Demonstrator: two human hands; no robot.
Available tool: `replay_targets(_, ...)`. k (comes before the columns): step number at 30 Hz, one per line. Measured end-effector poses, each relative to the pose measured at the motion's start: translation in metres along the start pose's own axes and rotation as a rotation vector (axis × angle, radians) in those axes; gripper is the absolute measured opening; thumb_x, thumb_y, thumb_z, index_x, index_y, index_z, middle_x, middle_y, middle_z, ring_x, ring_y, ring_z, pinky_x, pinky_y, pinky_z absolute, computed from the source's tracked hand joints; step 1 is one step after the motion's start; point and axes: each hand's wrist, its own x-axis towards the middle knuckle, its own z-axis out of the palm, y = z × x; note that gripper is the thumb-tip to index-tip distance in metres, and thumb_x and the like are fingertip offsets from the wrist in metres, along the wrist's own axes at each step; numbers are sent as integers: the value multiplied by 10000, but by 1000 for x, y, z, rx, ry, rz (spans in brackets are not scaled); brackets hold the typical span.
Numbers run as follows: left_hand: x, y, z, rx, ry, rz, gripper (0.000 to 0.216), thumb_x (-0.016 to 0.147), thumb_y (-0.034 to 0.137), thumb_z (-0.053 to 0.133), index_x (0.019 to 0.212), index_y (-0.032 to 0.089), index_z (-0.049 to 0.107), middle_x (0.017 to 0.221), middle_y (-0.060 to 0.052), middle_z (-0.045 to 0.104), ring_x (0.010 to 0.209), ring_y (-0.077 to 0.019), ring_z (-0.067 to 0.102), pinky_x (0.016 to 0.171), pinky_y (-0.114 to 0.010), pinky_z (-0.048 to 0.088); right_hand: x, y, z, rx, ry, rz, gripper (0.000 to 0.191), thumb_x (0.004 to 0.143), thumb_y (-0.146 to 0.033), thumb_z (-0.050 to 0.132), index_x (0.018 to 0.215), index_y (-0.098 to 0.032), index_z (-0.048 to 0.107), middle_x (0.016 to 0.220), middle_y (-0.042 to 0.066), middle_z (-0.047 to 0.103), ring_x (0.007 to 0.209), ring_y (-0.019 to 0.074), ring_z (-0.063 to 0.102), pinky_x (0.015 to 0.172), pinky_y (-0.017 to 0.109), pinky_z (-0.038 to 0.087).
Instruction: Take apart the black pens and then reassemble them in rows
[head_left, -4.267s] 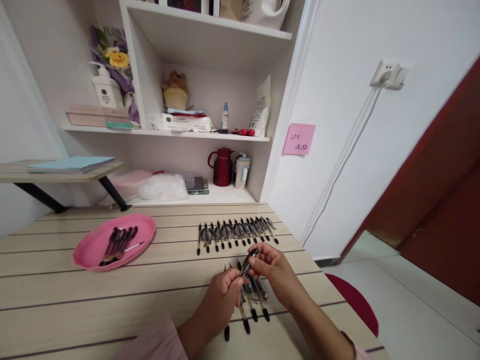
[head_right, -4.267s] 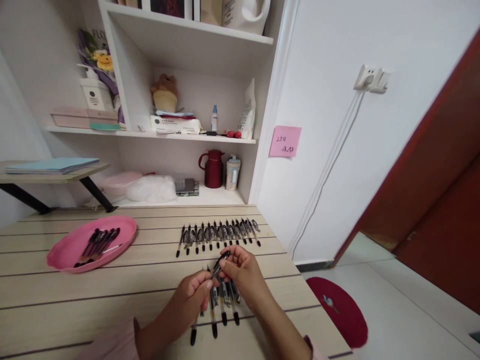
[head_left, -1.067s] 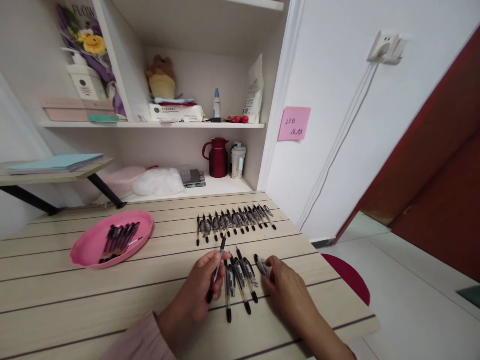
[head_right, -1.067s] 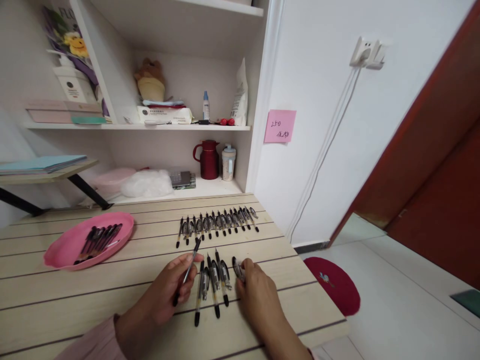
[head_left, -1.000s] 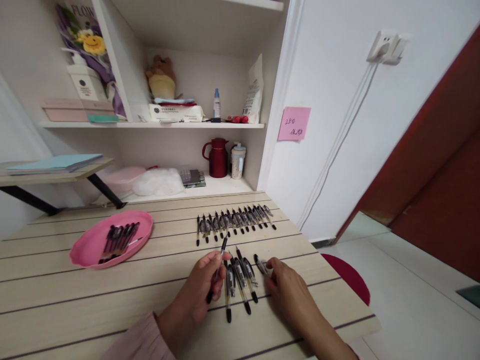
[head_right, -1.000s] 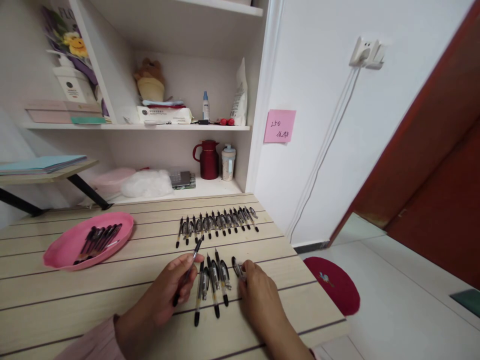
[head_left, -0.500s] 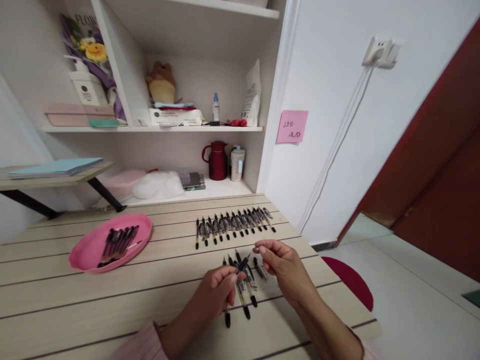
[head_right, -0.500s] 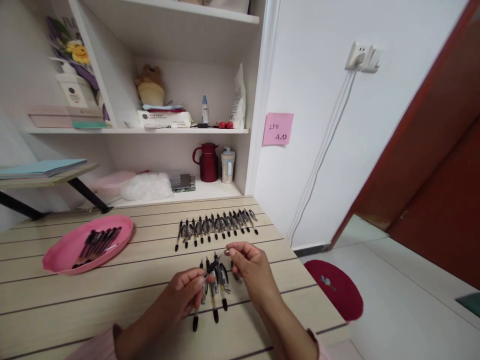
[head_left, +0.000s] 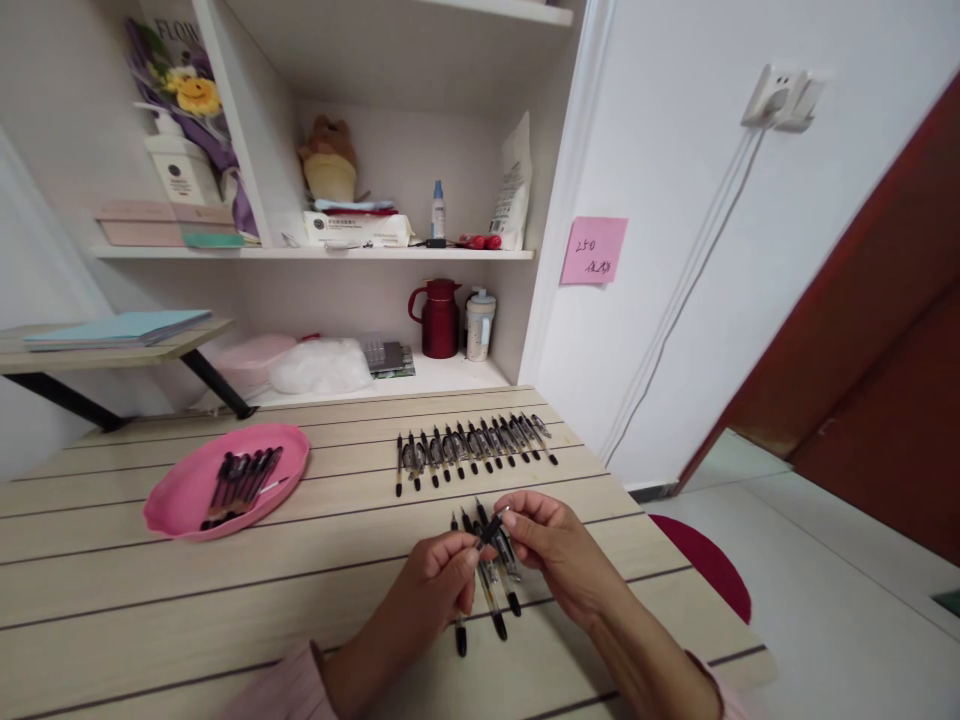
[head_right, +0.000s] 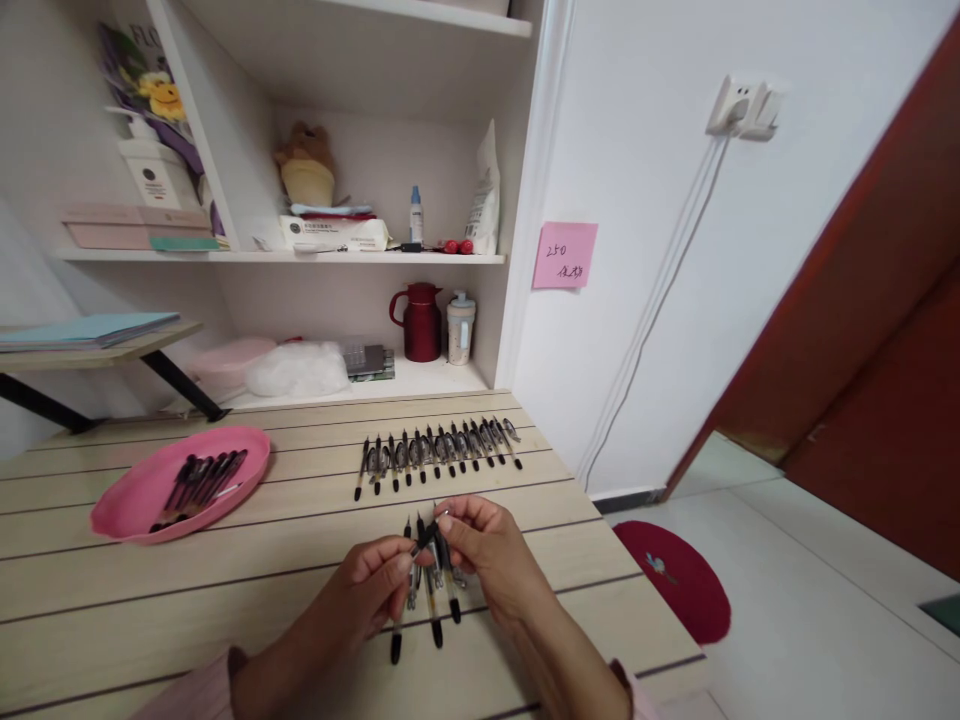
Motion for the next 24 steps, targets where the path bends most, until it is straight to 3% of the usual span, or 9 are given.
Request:
replay_targets(7,-4,6,1,147,34,87,292,799,381,476,640,152,562,434,54,447,379,-58,290,396,-196,199,1,1,0,-34,12,-32,299,583,-386,745,661,-149,579,505,-52,498,424,39,367,414,178,227)
replay_targets(12,-4,7,1,128,14,76,275,811,385,462,701,161,577,426,64,452,359,-63,286,403,-202,205,1,-1,-2,15,-55,-29,328,632,-402,709,839,-159,633,587,-25,540,492,62,416,455,189,270)
replay_targets(16,-5,6,1,108,13,59,278,803,392,472,675,165,567,424,62,452,355,-63,280,395,-202,194,3,1,-2,-78,1,-116,285,630,-398,712,625,-146,580,476,-50,468,447,52,358,449,193,253)
replay_targets(21,-5,6,2,69,32,33,271,792,398,480,709,162,582,419,69,442,345,-58,253,390,-204,188,2,-2,-1,-65,-58,-85,358,633,-434,696,862,-170,615,715,1,591,505,67,437,465,200,294)
replay_targets(24,-5,5,2,80,35,41,275,793,397,478,686,162,571,418,69,443,341,-55,258,386,-203,183,3,-3,1,-84,-28,-92,304,592,-404,733,693,-152,596,558,-39,518,460,54,387,454,195,279)
